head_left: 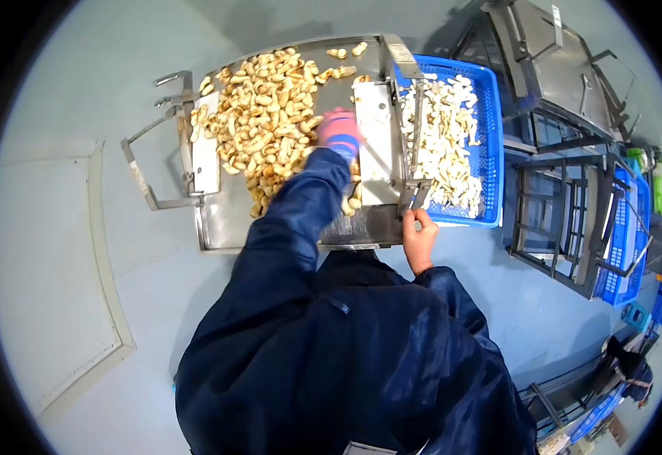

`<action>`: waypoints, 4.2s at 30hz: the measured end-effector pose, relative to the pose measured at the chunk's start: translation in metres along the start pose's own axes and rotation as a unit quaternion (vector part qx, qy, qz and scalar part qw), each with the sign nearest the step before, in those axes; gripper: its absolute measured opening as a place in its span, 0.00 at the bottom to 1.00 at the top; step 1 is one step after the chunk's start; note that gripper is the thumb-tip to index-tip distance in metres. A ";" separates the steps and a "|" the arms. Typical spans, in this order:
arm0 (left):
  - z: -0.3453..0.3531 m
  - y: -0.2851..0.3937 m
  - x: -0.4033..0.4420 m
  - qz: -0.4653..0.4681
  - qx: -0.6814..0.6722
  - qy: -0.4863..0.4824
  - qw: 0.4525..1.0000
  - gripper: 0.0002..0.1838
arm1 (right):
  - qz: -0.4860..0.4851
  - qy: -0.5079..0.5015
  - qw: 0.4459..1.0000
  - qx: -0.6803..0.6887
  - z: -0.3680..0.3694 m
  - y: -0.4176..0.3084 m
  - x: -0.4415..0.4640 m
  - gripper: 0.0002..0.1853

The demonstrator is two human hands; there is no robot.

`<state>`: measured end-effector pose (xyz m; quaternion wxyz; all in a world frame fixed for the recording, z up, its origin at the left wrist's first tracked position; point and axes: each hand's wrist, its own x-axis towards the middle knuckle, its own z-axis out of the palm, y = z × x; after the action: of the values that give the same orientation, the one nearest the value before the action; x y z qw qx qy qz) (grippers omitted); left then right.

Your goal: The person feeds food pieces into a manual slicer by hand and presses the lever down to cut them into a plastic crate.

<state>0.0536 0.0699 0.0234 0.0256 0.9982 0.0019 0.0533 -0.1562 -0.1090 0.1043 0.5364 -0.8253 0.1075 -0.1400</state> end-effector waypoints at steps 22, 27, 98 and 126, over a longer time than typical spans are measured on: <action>0.033 0.083 -0.077 -0.125 -0.632 -0.021 0.764 0.19 | -0.020 0.012 1.000 -0.016 0.002 -0.004 0.003 0.11; 0.042 0.077 -0.074 -0.106 -0.580 -0.048 0.806 0.21 | 0.050 -0.037 0.998 -0.006 -0.002 0.005 0.000 0.11; 0.027 0.104 -0.029 -0.149 -0.410 -0.121 0.891 0.13 | 0.011 -0.041 0.999 -0.006 0.000 0.017 -0.003 0.10; 0.027 0.075 -0.064 -0.086 -0.596 -0.058 0.796 0.22 | 0.126 -0.059 0.989 0.050 -0.007 -0.031 0.022 0.13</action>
<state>-0.0073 -0.0069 -0.0065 0.6201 0.7825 0.0537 -0.0164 -0.1375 -0.1099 0.1377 0.5958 -0.7841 0.1718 -0.0269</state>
